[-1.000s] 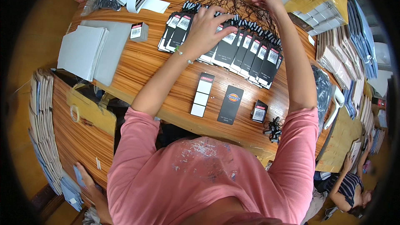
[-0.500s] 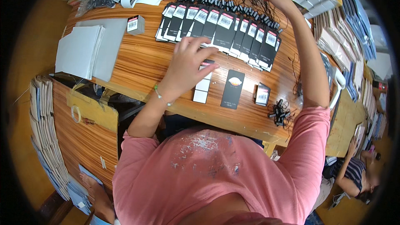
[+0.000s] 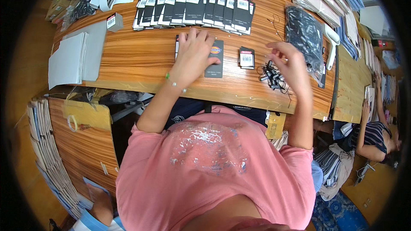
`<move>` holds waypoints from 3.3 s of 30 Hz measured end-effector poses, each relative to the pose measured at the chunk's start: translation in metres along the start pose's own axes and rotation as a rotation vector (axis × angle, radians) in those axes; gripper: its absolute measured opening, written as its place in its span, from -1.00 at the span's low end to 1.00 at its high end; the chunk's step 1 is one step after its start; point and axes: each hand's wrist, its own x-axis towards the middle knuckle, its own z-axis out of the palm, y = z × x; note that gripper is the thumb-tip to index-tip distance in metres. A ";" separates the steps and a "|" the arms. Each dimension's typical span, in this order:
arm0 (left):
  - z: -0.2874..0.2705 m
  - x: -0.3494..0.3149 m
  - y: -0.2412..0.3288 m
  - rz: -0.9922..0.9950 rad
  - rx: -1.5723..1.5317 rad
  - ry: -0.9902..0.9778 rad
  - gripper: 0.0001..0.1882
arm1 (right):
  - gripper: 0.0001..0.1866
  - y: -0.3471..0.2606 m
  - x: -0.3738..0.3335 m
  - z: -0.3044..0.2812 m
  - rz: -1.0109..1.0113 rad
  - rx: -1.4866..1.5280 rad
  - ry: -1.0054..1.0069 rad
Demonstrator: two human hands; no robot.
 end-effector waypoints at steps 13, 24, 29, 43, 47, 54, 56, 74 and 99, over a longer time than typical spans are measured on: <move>0.001 0.013 -0.004 -0.113 -0.351 -0.140 -0.54 | -0.75 0.053 0.016 0.059 -0.090 0.195 -0.085; -0.018 0.038 0.022 -0.054 -1.343 -0.079 -0.68 | -0.72 -0.012 0.005 0.024 0.012 0.580 0.195; -0.030 0.053 0.036 0.095 -1.313 -0.113 -0.67 | -0.62 -0.027 -0.007 0.006 0.024 0.638 0.203; 0.022 -0.010 0.035 0.670 -1.113 -0.455 -0.81 | -0.75 0.054 -0.081 0.043 0.384 -0.201 0.261; 0.023 -0.020 0.034 0.670 -1.266 -0.498 -0.81 | -0.83 0.057 -0.075 0.038 0.542 0.092 0.251; 0.039 -0.039 0.034 0.313 -1.523 -0.771 -0.82 | -0.90 0.051 -0.066 0.000 0.476 0.583 0.333; 0.045 -0.041 0.034 0.311 -1.522 -0.839 -0.82 | -0.90 0.043 -0.064 -0.011 0.506 0.551 0.329; 0.046 -0.039 0.036 0.165 -1.773 -0.936 -0.90 | -0.87 -0.010 -0.098 0.009 0.198 0.983 0.644; 0.030 -0.031 0.035 0.263 -1.561 -0.789 -0.83 | -0.88 -0.037 -0.116 0.066 0.102 0.390 0.244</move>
